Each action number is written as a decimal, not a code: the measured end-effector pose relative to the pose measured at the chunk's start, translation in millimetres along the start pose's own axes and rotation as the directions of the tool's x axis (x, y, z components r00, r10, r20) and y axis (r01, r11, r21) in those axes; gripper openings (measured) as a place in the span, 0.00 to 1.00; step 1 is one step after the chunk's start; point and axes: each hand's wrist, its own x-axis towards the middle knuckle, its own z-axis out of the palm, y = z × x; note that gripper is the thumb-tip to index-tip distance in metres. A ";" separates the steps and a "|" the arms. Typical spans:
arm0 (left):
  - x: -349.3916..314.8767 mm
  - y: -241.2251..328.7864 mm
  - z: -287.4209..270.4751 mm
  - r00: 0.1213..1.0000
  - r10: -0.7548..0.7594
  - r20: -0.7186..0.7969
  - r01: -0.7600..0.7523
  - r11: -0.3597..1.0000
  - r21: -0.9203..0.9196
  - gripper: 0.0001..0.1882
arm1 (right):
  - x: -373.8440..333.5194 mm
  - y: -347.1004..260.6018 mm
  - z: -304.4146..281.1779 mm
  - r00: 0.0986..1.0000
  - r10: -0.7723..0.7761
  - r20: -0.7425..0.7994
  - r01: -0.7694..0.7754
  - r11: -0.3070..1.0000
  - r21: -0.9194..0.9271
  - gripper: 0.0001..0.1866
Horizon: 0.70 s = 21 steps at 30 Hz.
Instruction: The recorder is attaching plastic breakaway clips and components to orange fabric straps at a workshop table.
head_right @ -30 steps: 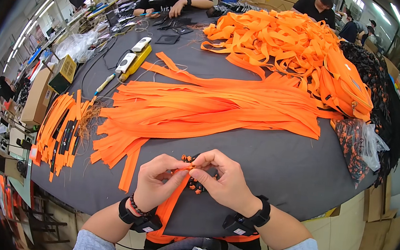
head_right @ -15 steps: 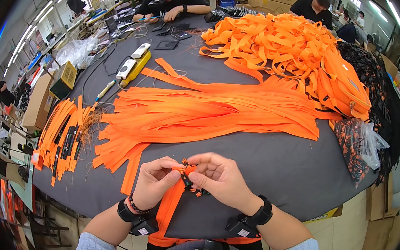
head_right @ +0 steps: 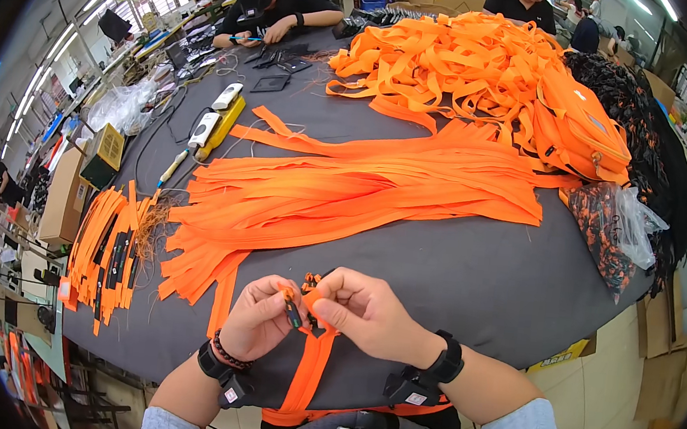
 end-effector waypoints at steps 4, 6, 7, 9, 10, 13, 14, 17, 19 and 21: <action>-0.7 -3.3 0.5 1.000 0.020 -0.007 -0.020 0.999 0.029 0.07 | -3.6 0.9 3.5 0.999 -0.037 -0.038 0.031 0.986 -0.164 0.08; -0.9 -4.2 -3.0 1.000 0.021 0.009 -0.021 0.999 0.029 0.07 | -3.8 1.1 3.9 0.997 -0.050 -0.061 0.038 0.980 -0.197 0.08; -0.9 -4.9 -4.5 0.999 0.032 0.018 -0.032 0.999 0.031 0.07 | -3.9 0.4 4.0 0.997 -0.049 -0.062 0.033 0.972 -0.234 0.08; -0.8 -6.6 -7.2 0.998 0.054 0.035 -0.055 0.998 0.034 0.08 | -4.4 -1.1 3.7 0.997 -0.046 -0.063 0.025 0.951 -0.307 0.08; -0.8 -7.5 -7.5 0.998 0.059 0.021 -0.060 0.997 0.050 0.08 | -4.2 -0.5 3.7 0.996 -0.059 -0.068 0.036 0.952 -0.304 0.08; -0.8 -9.4 -7.4 0.997 0.077 -0.008 -0.076 0.990 0.116 0.08 | -4.4 2.6 4.2 0.992 -0.097 -0.081 0.069 0.954 -0.290 0.07; -0.7 -8.9 -6.7 0.996 0.084 -0.009 -0.082 0.986 0.148 0.08 | -4.6 3.5 4.5 0.990 -0.110 -0.086 0.082 0.956 -0.282 0.07; -1.3 -8.3 -7.4 0.996 0.094 -0.009 -0.090 0.971 0.220 0.08 | -2.7 8.4 2.2 0.982 -0.171 -0.076 0.138 0.937 -0.321 0.06; -1.5 -9.1 -7.5 0.994 0.106 -0.028 -0.096 0.960 0.264 0.08 | -1.1 9.1 3.7 0.975 -0.205 -0.090 0.169 0.936 -0.308 0.06; -1.3 -12.0 -5.8 0.989 0.129 -0.066 -0.103 0.944 0.313 0.08 | 1.0 7.6 9.6 0.965 -0.225 -0.133 0.190 0.953 -0.235 0.07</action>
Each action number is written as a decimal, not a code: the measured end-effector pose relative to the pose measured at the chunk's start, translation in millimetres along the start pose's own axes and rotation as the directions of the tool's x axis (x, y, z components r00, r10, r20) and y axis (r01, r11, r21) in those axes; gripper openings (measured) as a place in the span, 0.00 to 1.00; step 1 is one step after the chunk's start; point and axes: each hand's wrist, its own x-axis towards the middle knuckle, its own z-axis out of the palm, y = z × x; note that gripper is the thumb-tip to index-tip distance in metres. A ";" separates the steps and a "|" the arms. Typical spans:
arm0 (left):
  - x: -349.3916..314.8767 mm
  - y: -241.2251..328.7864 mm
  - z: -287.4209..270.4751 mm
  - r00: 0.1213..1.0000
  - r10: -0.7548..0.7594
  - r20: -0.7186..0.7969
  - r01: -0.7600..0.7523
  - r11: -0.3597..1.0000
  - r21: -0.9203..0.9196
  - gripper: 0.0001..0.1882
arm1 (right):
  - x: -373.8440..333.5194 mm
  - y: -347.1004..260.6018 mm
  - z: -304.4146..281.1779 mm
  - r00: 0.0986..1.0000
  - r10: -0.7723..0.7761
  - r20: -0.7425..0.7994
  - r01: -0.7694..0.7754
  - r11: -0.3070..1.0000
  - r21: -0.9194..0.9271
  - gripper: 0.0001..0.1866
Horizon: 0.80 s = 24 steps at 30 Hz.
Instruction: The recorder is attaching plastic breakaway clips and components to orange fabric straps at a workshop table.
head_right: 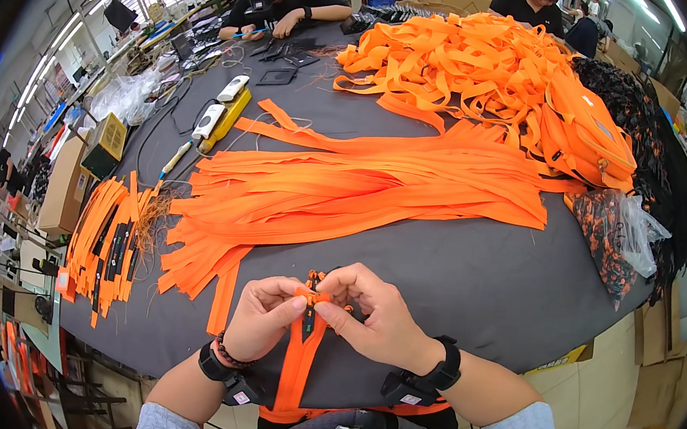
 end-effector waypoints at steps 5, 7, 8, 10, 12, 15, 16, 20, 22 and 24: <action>0.0 -1.2 -1.5 1.000 -0.004 0.001 0.004 1.000 -0.003 0.10 | 1.0 0.5 -7.0 0.989 -0.123 0.075 0.139 0.954 -0.266 0.13; 0.4 -1.5 -2.1 1.000 -0.004 0.010 0.004 1.000 -0.015 0.11 | 1.4 -0.3 -8.4 0.986 -0.137 0.099 0.161 0.939 -0.304 0.13; 0.4 -1.5 -2.4 1.000 -0.006 0.013 0.006 1.000 -0.012 0.11 | 1.7 -0.2 -7.7 0.984 -0.152 0.088 0.172 0.936 -0.306 0.13; 1.0 -0.9 -1.8 1.000 -0.012 0.013 0.013 1.000 -0.014 0.11 | 2.1 0.3 -6.4 0.983 -0.173 0.065 0.185 0.934 -0.307 0.13; 0.7 1.6 0.5 1.000 -0.018 0.004 0.019 1.000 -0.022 0.10 | 2.6 1.0 -4.6 0.982 -0.183 0.042 0.187 0.934 -0.303 0.13; 2.6 -1.0 -3.3 0.998 0.028 0.049 -0.029 0.999 0.015 0.10 | 2.6 2.3 -6.8 0.984 -0.172 0.052 0.180 0.928 -0.327 0.13; 2.7 -0.7 -2.2 0.998 0.032 0.048 -0.032 0.999 0.006 0.10 | 2.7 3.0 -7.5 0.983 -0.174 0.053 0.181 0.925 -0.334 0.13; 1.9 0.4 1.2 0.999 0.015 0.030 -0.015 1.000 -0.009 0.10 | 2.7 2.7 -5.7 0.984 -0.176 0.030 0.176 0.928 -0.328 0.13; 1.3 1.0 1.5 1.000 0.002 0.019 -0.002 1.000 -0.011 0.10 | 2.9 2.6 -5.2 0.982 -0.189 0.021 0.185 0.924 -0.334 0.13; 0.8 1.4 1.8 1.000 -0.002 0.013 0.002 1.000 -0.018 0.10 | 3.5 5.1 -6.8 0.976 -0.214 0.030 0.210 0.907 -0.366 0.12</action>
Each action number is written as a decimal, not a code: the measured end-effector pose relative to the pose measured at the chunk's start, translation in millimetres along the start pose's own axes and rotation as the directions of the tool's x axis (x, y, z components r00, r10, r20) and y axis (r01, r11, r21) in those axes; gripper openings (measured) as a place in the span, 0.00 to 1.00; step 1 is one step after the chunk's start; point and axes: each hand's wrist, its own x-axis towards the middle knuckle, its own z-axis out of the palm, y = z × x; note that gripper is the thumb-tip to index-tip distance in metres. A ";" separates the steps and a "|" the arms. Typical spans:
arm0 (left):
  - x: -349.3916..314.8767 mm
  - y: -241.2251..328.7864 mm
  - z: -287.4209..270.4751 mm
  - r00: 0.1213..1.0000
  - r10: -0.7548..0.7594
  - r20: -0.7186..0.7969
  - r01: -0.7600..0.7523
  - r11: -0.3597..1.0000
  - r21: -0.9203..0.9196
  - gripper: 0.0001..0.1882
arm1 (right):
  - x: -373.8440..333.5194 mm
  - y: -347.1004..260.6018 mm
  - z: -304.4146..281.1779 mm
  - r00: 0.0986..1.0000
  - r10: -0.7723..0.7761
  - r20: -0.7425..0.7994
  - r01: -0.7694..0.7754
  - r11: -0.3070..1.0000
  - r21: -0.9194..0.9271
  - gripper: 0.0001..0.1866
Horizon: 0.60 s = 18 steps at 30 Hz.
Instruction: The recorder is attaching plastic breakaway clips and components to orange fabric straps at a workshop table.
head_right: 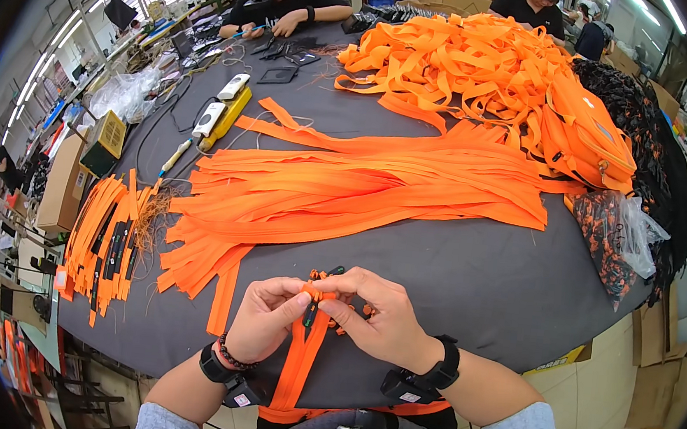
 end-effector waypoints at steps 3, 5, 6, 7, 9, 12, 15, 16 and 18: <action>-0.5 -1.7 1.0 0.999 -0.007 -0.035 0.007 1.000 -0.018 0.09 | 1.0 1.0 0.5 0.999 -0.028 -0.014 0.028 0.999 -0.024 0.11; -0.6 -0.8 1.8 0.999 -0.015 -0.051 0.015 1.000 -0.018 0.09 | 1.0 0.9 0.8 1.000 -0.015 -0.018 0.014 1.000 -0.026 0.11; -0.6 -0.4 2.5 0.998 -0.020 -0.058 0.019 1.000 -0.018 0.09 | 0.6 0.7 0.8 1.000 -0.007 -0.021 0.007 1.000 -0.028 0.11; -0.5 0.3 3.5 0.998 -0.025 -0.062 0.025 1.000 -0.014 0.08 | 0.3 1.1 1.0 0.999 -0.014 -0.029 0.014 1.000 -0.024 0.10; -0.9 1.3 5.2 0.997 -0.036 -0.071 0.036 0.999 -0.005 0.08 | -0.1 2.2 2.4 0.999 -0.028 -0.043 0.027 1.000 -0.015 0.10; -2.6 -3.2 2.1 0.997 -0.017 -0.069 0.018 1.000 0.019 0.08 | -1.9 2.5 6.2 0.997 -0.018 -0.076 0.020 0.999 0.031 0.08; -1.5 0.6 5.4 1.000 0.011 -0.010 -0.010 0.999 0.053 0.07 | -2.1 4.4 9.0 0.994 -0.074 -0.087 0.074 0.997 0.001 0.08; -0.6 -0.2 5.9 1.000 0.014 -0.014 -0.013 0.997 0.072 0.07 | -2.8 4.2 9.0 0.994 -0.076 -0.084 0.075 0.997 -0.013 0.08; 0.7 -1.7 6.6 1.000 0.016 -0.020 -0.013 0.993 0.114 0.07 | -4.2 3.5 8.5 0.993 -0.082 -0.084 0.079 0.996 -0.038 0.08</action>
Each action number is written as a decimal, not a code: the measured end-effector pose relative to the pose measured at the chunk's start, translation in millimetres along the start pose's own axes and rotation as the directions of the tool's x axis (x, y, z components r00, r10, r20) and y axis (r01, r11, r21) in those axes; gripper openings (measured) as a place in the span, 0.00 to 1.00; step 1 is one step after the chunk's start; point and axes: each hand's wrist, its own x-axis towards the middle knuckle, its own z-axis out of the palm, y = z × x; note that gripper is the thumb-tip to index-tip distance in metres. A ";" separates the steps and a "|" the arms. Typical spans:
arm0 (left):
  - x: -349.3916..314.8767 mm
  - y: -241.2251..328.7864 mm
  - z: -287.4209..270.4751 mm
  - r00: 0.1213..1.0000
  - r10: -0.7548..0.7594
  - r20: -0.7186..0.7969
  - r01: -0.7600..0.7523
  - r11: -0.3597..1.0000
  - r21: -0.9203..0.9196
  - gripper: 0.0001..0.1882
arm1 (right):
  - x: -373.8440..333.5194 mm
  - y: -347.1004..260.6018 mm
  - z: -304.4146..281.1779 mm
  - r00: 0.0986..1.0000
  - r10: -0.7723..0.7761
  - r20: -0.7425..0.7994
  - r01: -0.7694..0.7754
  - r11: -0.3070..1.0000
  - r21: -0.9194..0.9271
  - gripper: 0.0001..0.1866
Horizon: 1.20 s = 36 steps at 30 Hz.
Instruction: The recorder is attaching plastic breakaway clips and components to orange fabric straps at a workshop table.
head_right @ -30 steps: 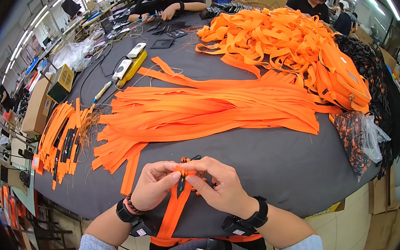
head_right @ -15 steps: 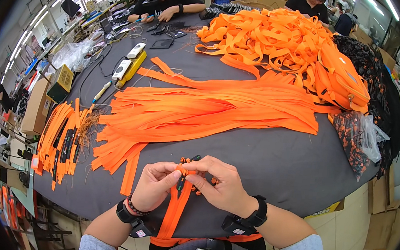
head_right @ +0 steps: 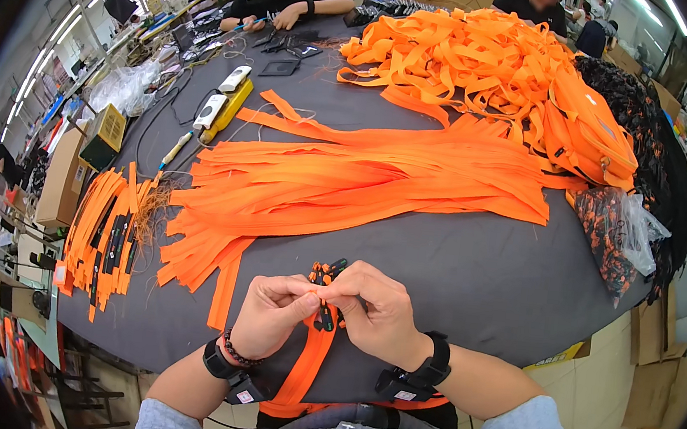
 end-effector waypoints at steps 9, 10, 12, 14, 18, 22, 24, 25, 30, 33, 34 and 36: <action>2.8 -3.5 -5.9 0.998 0.051 -0.045 -0.054 0.997 -0.058 0.08 | 2.8 3.9 -5.3 0.986 0.168 -0.005 -0.163 0.961 0.224 0.09; 3.0 -2.9 -5.4 0.998 0.050 -0.047 -0.052 0.997 -0.058 0.08 | 3.3 6.2 -7.9 0.994 0.105 0.016 -0.106 0.985 0.133 0.09; 3.1 -2.3 -4.6 0.998 0.046 -0.052 -0.049 0.997 -0.058 0.08 | 3.9 3.8 -9.3 0.991 0.123 0.054 -0.127 0.988 0.084 0.09; 0.3 -4.1 -7.2 0.998 0.037 -0.054 -0.036 0.999 0.009 0.08 | 3.9 1.4 -9.6 0.989 0.135 0.063 -0.138 0.989 0.049 0.07; 0.5 0.3 -0.4 0.995 0.043 -0.094 -0.033 0.993 0.110 0.07 | 6.6 -5.6 -8.6 0.987 0.145 0.065 -0.142 0.989 -0.046 0.04; 1.4 3.2 2.9 0.994 -0.003 -0.106 0.025 0.978 0.206 0.06 | 3.9 -10.5 -2.2 0.954 0.280 0.105 -0.285 0.958 0.040 0.04; 0.8 4.0 2.6 0.997 -0.043 -0.068 0.054 0.983 0.174 0.07 | 1.5 -0.1 -1.5 0.943 0.330 0.051 -0.334 0.937 0.107 0.05; -0.8 3.2 3.0 0.988 -0.147 -0.055 0.155 0.969 0.193 0.06 | 1.7 2.5 -0.8 0.934 0.356 0.026 -0.356 0.924 0.140 0.05; -2.2 10.9 4.2 0.865 -0.490 0.110 0.424 0.830 0.363 0.05 | 22.8 23.0 -45.6 0.817 0.512 -0.265 -0.391 0.830 0.398 0.07; -3.7 12.5 2.2 0.792 -0.555 0.255 0.499 0.829 0.253 0.06 | 36.0 29.0 -76.9 0.796 0.459 -0.395 -0.148 0.781 0.607 0.07; -3.4 15.7 2.3 0.762 -0.573 0.302 0.523 0.819 0.236 0.06 | 36.5 30.2 -81.5 0.790 0.460 -0.405 -0.128 0.770 0.625 0.08; -2.0 18.9 -0.9 0.753 -0.566 0.336 0.492 0.823 0.285 0.05 | 38.9 29.9 -85.8 0.783 0.462 -0.416 -0.085 0.742 0.665 0.10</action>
